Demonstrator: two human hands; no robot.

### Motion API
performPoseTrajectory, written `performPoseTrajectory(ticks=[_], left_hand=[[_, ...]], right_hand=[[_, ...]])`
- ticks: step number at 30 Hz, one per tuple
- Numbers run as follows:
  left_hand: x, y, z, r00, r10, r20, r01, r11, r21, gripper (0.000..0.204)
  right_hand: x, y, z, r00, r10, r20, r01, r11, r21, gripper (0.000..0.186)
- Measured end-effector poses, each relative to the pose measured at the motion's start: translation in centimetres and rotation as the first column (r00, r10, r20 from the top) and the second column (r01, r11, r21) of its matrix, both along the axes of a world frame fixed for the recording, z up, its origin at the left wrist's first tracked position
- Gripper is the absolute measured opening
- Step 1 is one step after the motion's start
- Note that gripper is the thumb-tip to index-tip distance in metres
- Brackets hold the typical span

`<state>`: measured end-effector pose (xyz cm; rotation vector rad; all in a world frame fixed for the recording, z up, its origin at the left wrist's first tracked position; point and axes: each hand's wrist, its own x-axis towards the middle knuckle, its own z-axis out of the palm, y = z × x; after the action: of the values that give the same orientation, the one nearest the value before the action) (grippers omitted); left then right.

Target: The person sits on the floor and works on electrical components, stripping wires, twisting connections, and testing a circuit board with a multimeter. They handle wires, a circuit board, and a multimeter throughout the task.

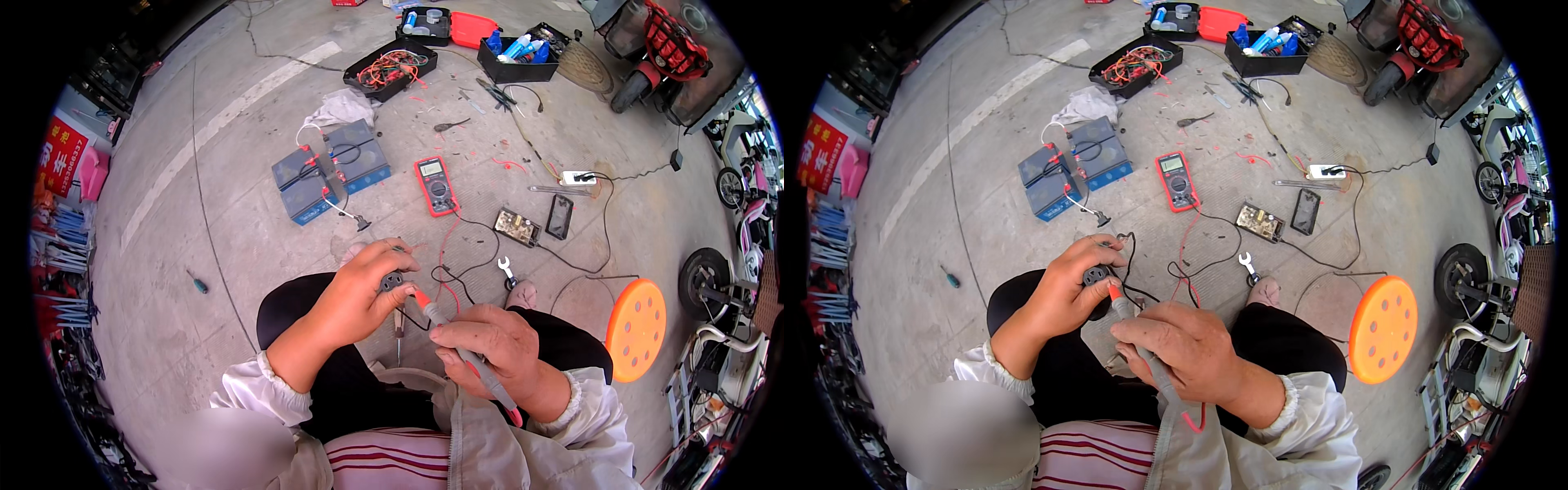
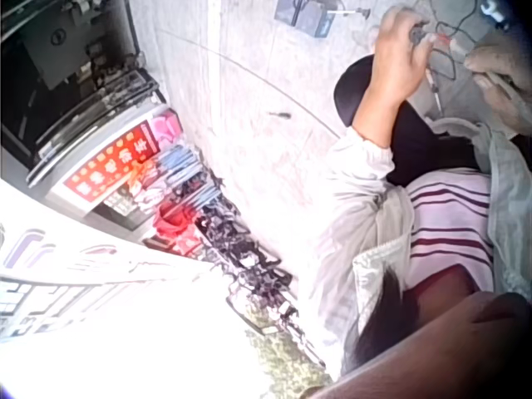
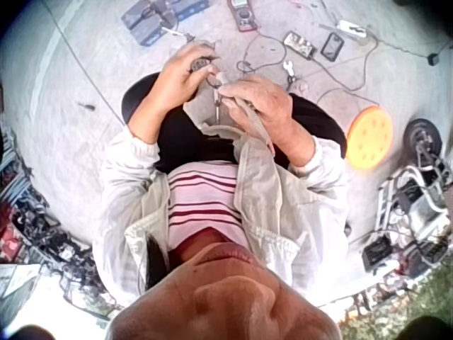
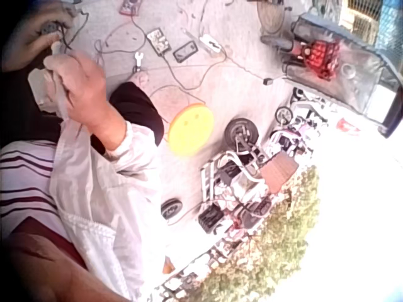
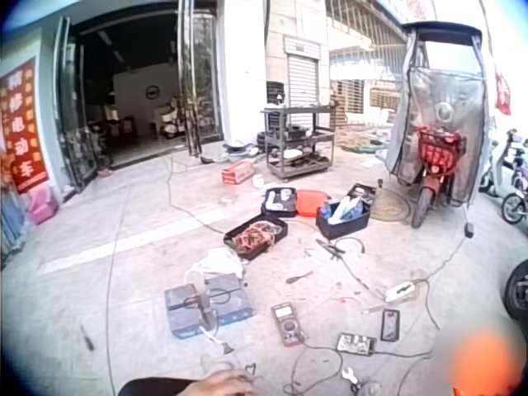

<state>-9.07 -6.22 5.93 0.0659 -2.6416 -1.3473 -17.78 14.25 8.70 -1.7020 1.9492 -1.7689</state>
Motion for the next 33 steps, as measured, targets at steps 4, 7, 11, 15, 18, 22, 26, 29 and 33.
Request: performPoseTrajectory(ticks=[4, 7, 11, 15, 18, 22, 26, 29, 33], left_hand=[[0.1, 0.1, 0.0, 1.000, -0.004, 0.014, 0.004, 1.000, -0.012, 0.028], [-0.1, 0.3, 0.0, 1.000, -0.013, 0.007, 0.014, 0.999, -0.035, 0.028], [0.1, 0.3, -0.5, 1.000, -0.030, 0.001, 0.030, 0.999, -0.028, 0.032], [0.2, 0.4, -0.8, 1.000, -0.023, -0.013, 0.022, 0.998, -0.061, 0.033], [0.2, 0.4, -0.7, 1.000, -0.020, 0.004, 0.021, 0.995, -0.098, 0.034], [0.2, 0.6, -0.6, 1.000, -0.012, 0.008, 0.013, 0.988, -0.152, 0.035], [0.2, 0.6, -0.6, 1.000, 0.004, -0.008, -0.005, 0.996, -0.085, 0.035], [0.2, 0.8, -0.8, 1.000, 0.016, 0.014, -0.014, 0.985, -0.173, 0.034], [0.3, 1.1, -0.7, 0.998, 0.044, 0.055, -0.032, 0.981, -0.189, 0.034]], right_hand=[[-0.1, -0.1, -0.1, 0.999, 0.020, 0.048, -0.021, 1.000, 0.007, 0.036], [-0.1, -0.1, -0.3, 0.998, 0.038, 0.048, -0.039, 0.999, 0.025, 0.037], [0.1, -0.3, -0.6, 0.997, 0.040, 0.058, -0.044, 0.996, 0.078, 0.039], [0.3, -0.4, -0.4, 0.996, 0.035, 0.084, -0.042, 0.996, 0.082, 0.037], [0.3, -0.4, -0.4, 0.997, 0.029, 0.072, -0.038, 0.991, 0.127, 0.035], [0.4, -0.5, -0.8, 0.999, 0.054, 0.006, -0.054, 0.990, 0.133, 0.037], [0.2, -0.5, -0.8, 0.996, 0.095, -0.006, -0.093, 0.988, 0.123, 0.040], [0.0, -0.6, -0.2, 0.998, 0.021, 0.061, -0.033, 0.981, 0.193, 0.027], [0.0, -0.2, -0.4, 0.997, 0.037, 0.061, -0.051, 0.968, 0.245, 0.027]])
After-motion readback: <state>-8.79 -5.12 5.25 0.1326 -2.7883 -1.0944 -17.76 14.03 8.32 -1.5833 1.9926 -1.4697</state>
